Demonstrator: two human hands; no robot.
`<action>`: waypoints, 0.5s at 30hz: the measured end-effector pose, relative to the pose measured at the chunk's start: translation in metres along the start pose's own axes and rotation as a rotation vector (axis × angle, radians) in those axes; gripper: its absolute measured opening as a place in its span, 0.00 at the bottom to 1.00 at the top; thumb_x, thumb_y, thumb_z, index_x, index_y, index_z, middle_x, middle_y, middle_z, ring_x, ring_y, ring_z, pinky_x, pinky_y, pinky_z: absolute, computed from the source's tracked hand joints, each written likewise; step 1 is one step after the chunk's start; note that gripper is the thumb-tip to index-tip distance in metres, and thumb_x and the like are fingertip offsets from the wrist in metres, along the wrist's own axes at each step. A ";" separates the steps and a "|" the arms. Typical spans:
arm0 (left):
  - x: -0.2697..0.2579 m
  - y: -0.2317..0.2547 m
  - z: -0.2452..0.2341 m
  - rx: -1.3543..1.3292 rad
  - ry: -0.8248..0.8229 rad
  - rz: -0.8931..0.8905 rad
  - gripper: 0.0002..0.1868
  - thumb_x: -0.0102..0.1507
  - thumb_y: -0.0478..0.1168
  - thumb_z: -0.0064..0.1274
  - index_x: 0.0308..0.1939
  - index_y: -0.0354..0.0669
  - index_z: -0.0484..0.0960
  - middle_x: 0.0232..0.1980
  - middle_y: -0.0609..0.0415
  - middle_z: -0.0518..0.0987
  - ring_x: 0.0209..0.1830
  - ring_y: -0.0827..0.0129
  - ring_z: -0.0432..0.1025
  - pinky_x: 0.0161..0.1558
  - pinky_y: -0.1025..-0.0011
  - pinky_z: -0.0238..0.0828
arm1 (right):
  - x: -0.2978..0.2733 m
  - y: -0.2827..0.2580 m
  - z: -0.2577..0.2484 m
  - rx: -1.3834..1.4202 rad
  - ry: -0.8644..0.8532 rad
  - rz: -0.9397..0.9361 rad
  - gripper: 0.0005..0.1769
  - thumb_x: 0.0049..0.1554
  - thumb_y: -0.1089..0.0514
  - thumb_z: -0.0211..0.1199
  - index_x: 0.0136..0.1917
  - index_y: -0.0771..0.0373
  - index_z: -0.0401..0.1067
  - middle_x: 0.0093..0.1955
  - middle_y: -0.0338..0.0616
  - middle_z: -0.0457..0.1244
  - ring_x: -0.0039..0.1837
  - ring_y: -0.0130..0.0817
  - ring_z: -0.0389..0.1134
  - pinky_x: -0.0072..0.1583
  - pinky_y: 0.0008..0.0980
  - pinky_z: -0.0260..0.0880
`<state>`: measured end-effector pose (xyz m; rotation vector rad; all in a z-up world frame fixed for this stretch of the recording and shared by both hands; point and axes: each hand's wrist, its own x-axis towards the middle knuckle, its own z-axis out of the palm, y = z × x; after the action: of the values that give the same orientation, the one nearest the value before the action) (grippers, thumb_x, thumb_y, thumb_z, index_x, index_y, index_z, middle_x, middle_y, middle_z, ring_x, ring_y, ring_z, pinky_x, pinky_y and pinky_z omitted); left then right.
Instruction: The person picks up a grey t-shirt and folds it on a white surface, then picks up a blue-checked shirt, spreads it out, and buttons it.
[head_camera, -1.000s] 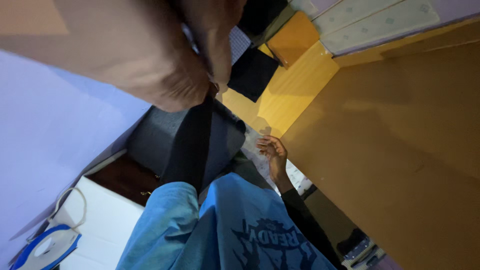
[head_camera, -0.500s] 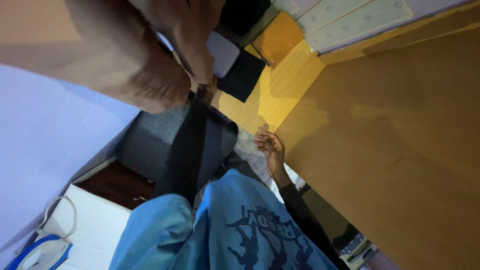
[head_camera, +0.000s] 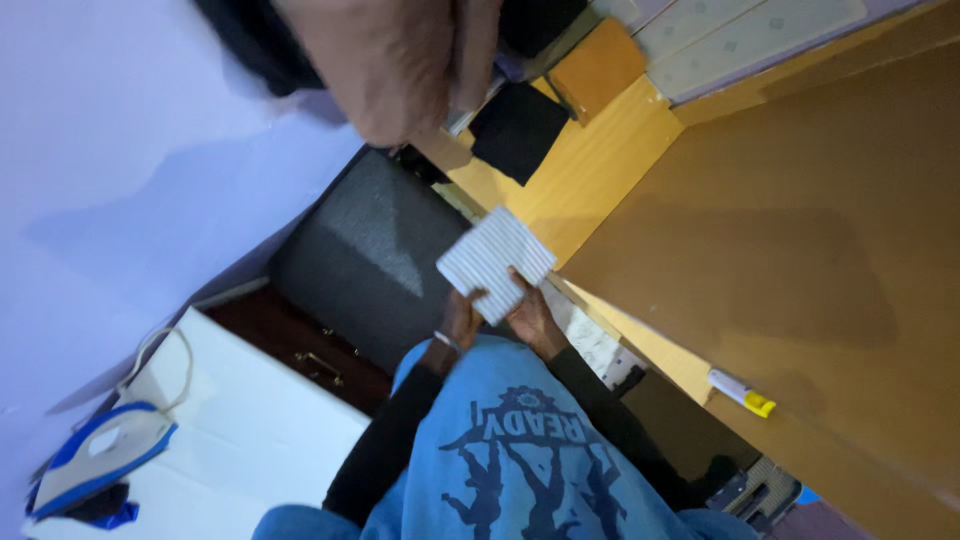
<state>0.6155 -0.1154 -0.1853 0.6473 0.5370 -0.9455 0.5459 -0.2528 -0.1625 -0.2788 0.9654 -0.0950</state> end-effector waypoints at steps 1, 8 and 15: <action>-0.028 0.003 0.002 0.078 0.063 -0.056 0.23 0.60 0.32 0.56 0.59 0.41 0.73 0.57 0.49 0.78 0.58 0.62 0.75 0.58 0.60 0.75 | -0.009 0.009 0.004 0.011 0.056 0.074 0.27 0.59 0.53 0.67 0.68 0.62 0.65 0.61 0.49 0.67 0.62 0.43 0.68 0.62 0.45 0.70; -0.092 0.031 -0.012 0.315 0.206 0.001 0.22 0.61 0.34 0.59 0.58 0.42 0.73 0.56 0.51 0.79 0.54 0.67 0.75 0.53 0.66 0.75 | -0.075 0.032 0.044 -0.006 -0.049 0.090 0.26 0.60 0.57 0.65 0.69 0.66 0.65 0.63 0.49 0.67 0.64 0.42 0.69 0.65 0.43 0.72; -0.117 0.064 -0.015 0.719 0.352 0.568 0.20 0.65 0.39 0.61 0.58 0.39 0.73 0.56 0.50 0.79 0.51 0.70 0.74 0.51 0.71 0.74 | -0.108 0.034 0.085 -0.225 0.035 -0.200 0.25 0.55 0.66 0.69 0.65 0.66 0.68 0.60 0.48 0.66 0.61 0.40 0.71 0.62 0.42 0.74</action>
<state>0.6120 -0.0118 -0.0997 1.5426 0.2743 -0.4598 0.5529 -0.1816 -0.0404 -0.5820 0.9822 -0.1748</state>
